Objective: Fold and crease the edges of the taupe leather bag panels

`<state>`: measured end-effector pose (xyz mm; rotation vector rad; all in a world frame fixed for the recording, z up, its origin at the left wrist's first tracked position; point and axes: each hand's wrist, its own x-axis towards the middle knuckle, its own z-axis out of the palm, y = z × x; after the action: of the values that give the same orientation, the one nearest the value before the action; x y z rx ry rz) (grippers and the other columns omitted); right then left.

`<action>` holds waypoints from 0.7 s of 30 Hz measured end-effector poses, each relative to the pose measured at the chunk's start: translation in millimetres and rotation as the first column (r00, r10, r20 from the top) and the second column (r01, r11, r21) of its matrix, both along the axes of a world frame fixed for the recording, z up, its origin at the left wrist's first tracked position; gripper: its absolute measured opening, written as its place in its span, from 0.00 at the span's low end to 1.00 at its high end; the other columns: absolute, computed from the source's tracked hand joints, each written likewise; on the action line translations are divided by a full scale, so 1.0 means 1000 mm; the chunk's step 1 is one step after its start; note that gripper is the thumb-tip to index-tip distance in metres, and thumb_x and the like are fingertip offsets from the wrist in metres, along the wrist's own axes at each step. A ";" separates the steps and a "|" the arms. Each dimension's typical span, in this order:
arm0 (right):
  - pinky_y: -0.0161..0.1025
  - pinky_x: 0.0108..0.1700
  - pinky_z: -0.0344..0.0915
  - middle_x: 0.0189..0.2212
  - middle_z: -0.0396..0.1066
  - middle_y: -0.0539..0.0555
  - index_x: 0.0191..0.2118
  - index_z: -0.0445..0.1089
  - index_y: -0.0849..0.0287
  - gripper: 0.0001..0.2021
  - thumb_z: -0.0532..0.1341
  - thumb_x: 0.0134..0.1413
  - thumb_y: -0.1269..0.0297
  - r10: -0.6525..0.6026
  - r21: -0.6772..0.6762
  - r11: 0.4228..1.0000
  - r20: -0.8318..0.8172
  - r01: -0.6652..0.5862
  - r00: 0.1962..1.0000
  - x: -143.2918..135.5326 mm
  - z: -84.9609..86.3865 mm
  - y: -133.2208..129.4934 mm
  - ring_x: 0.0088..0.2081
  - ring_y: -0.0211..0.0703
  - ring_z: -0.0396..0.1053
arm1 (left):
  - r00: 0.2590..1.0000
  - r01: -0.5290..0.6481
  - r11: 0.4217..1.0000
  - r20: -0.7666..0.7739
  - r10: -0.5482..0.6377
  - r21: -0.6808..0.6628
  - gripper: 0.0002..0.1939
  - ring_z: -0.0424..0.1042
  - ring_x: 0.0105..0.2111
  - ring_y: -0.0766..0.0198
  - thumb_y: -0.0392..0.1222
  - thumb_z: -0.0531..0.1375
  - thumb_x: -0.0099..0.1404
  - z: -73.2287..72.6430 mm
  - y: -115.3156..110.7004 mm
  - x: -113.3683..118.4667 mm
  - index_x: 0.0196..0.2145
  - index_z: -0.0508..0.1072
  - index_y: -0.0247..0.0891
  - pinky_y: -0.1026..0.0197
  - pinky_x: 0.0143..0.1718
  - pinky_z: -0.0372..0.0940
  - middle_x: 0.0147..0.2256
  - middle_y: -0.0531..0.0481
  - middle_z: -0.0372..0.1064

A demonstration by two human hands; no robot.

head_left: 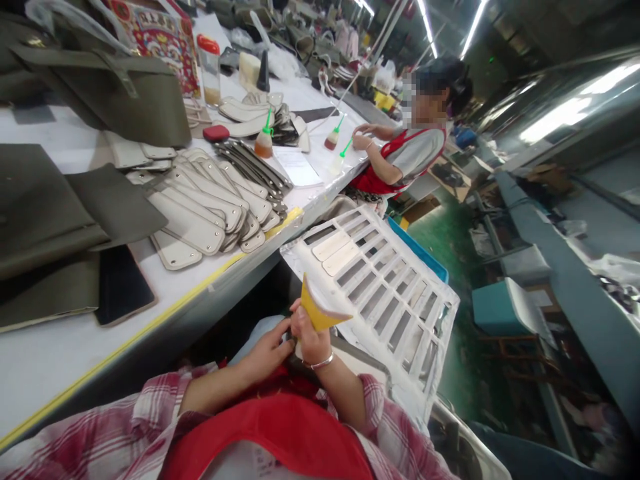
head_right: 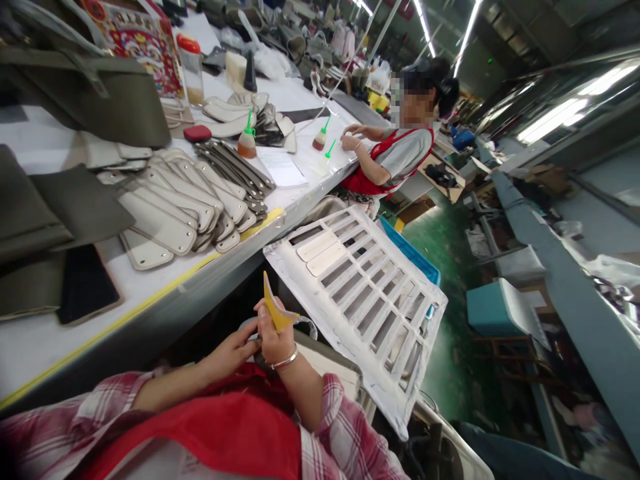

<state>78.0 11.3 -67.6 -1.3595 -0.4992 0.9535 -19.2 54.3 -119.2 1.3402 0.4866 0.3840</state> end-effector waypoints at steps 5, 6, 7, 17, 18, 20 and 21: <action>0.29 0.13 0.42 0.13 0.41 0.39 0.30 0.59 0.57 0.11 0.56 0.51 0.54 -0.192 0.157 0.964 -0.147 0.214 0.970 0.026 0.011 0.006 0.13 0.28 0.39 | 0.995 0.093 0.988 -0.012 -0.095 -0.125 0.20 0.61 0.50 0.57 0.43 0.55 0.57 -0.005 0.004 0.001 0.49 0.67 0.45 0.58 0.53 0.52 0.50 0.52 0.64; 0.29 0.13 0.43 0.13 0.42 0.39 0.29 0.59 0.57 0.10 0.56 0.50 0.55 -0.249 0.158 0.948 -0.182 0.278 0.951 0.031 0.011 0.008 0.12 0.28 0.39 | 0.995 0.091 0.987 -0.026 -0.095 -0.132 0.19 0.59 0.52 0.56 0.44 0.54 0.58 -0.005 0.005 0.002 0.48 0.67 0.45 0.57 0.54 0.50 0.50 0.52 0.64; 0.28 0.12 0.43 0.12 0.43 0.39 0.28 0.59 0.57 0.10 0.57 0.48 0.56 -0.296 0.144 0.933 -0.212 0.330 0.931 0.035 0.010 0.009 0.12 0.28 0.40 | 0.995 0.084 0.987 -0.037 -0.090 -0.136 0.19 0.59 0.52 0.56 0.44 0.53 0.58 -0.006 0.005 0.004 0.48 0.68 0.45 0.57 0.55 0.49 0.50 0.52 0.64; 0.28 0.09 0.44 0.09 0.46 0.38 0.27 0.58 0.57 0.06 0.54 0.47 0.61 -0.469 -0.082 0.880 -0.294 0.467 0.833 0.035 -0.008 0.020 0.09 0.29 0.44 | 0.997 0.062 0.991 -0.049 -0.068 -0.116 0.20 0.62 0.49 0.55 0.46 0.52 0.59 -0.011 0.002 0.019 0.48 0.68 0.42 0.58 0.52 0.54 0.49 0.50 0.66; 0.28 0.09 0.44 0.09 0.46 0.38 0.27 0.57 0.57 0.07 0.55 0.47 0.61 -0.483 -0.103 0.874 -0.280 0.474 0.830 0.034 -0.008 0.021 0.09 0.29 0.44 | 0.996 0.060 0.992 -0.052 -0.066 -0.106 0.20 0.62 0.49 0.56 0.45 0.52 0.59 -0.009 0.002 0.020 0.48 0.67 0.41 0.58 0.51 0.55 0.48 0.50 0.66; 0.28 0.09 0.44 0.09 0.46 0.38 0.27 0.57 0.57 0.08 0.55 0.46 0.60 -0.494 -0.126 0.869 -0.245 0.478 0.834 0.032 -0.008 0.023 0.09 0.29 0.44 | 0.996 0.061 0.994 -0.061 -0.066 -0.088 0.20 0.63 0.47 0.57 0.43 0.51 0.58 -0.005 0.001 0.021 0.48 0.67 0.40 0.58 0.50 0.55 0.46 0.50 0.67; 0.27 0.09 0.44 0.09 0.46 0.38 0.27 0.57 0.58 0.09 0.56 0.45 0.59 -0.496 -0.129 0.869 -0.221 0.479 0.840 0.031 -0.009 0.024 0.09 0.29 0.44 | 0.995 0.062 0.995 -0.068 -0.068 -0.083 0.20 0.64 0.46 0.58 0.42 0.51 0.58 -0.004 0.001 0.021 0.48 0.67 0.39 0.59 0.50 0.56 0.45 0.50 0.67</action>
<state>109.1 35.1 -76.4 -1.3164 0.0800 0.7021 1.9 55.6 -122.8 1.2916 0.5111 0.2613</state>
